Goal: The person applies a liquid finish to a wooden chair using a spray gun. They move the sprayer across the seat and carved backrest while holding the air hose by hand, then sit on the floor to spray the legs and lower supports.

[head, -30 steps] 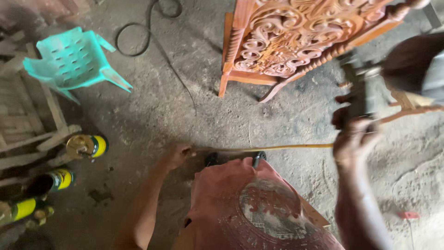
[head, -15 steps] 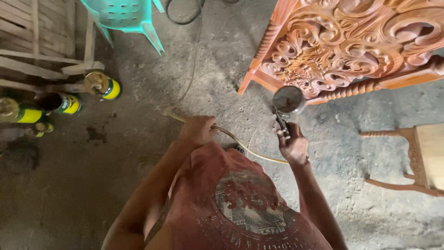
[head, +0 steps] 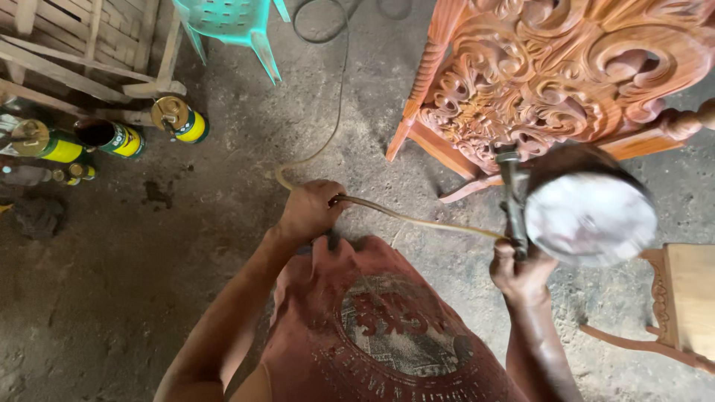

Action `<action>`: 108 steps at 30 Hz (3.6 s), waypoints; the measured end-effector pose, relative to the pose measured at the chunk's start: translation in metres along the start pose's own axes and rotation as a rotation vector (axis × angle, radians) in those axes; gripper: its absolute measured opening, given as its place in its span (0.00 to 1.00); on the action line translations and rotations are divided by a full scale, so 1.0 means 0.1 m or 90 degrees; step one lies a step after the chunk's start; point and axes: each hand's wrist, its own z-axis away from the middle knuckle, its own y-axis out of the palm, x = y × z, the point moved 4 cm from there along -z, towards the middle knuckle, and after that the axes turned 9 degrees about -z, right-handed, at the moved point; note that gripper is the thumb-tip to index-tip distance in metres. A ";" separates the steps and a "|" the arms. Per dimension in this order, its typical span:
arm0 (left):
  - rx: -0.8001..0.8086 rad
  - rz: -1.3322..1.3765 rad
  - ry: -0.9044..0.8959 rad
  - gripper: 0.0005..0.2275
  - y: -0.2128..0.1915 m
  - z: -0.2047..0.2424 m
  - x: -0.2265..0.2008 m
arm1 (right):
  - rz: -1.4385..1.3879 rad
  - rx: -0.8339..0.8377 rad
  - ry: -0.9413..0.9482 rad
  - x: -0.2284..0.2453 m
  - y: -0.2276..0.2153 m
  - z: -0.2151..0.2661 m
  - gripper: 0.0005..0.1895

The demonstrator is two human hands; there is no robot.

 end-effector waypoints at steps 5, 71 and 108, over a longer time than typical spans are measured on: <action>-0.052 0.032 0.068 0.09 -0.06 -0.11 -0.08 | 0.001 -0.022 -0.179 -0.11 0.02 0.09 0.31; 0.278 0.276 0.546 0.07 -1.41 -2.25 2.38 | 0.115 -0.438 0.406 3.71 3.07 -1.37 0.30; 0.263 0.052 0.630 0.19 -1.06 -2.44 2.75 | 0.349 -0.417 0.238 3.28 3.28 -1.67 0.27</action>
